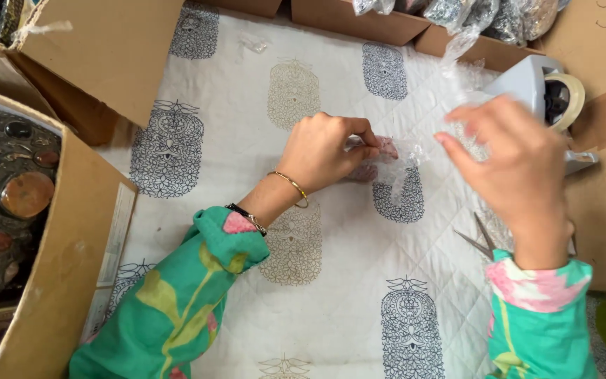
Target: Packing a small red horse figurine into bubble wrap.
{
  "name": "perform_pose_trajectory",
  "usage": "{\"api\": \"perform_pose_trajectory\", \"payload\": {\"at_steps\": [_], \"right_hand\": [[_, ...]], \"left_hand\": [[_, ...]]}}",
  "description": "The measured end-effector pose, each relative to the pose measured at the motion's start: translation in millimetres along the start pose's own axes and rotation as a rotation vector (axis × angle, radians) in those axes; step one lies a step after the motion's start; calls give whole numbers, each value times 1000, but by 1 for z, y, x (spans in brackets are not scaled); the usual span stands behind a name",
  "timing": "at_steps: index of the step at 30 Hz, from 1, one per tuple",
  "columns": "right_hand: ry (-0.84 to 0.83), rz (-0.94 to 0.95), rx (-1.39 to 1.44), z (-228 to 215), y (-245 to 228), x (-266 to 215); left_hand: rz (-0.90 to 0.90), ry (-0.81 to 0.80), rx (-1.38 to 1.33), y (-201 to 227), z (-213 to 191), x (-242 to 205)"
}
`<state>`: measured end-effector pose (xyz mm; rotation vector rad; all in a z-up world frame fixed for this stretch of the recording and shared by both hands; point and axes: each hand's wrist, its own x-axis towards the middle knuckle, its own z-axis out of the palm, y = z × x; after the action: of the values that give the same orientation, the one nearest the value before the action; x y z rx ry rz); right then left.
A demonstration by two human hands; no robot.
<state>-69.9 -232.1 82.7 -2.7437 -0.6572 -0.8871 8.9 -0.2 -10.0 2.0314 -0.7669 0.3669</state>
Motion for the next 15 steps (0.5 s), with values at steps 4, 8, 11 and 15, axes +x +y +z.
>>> {"api": "perform_pose_trajectory", "payload": {"at_steps": [4, 8, 11, 15], "right_hand": [[-178, -64, -111, 1, -23, 9], [-317, -28, -85, 4, -32, 5], [-386, -34, -140, 2, -50, 6], [-462, -19, -171, 3, -61, 4]], "left_hand": [[-38, -36, 3, 4, -3, 2], [-22, -1, -17, 1, 0, 2], [-14, 11, -21, -1, 0, 3], [-11, 12, -28, -1, 0, 3]]}}
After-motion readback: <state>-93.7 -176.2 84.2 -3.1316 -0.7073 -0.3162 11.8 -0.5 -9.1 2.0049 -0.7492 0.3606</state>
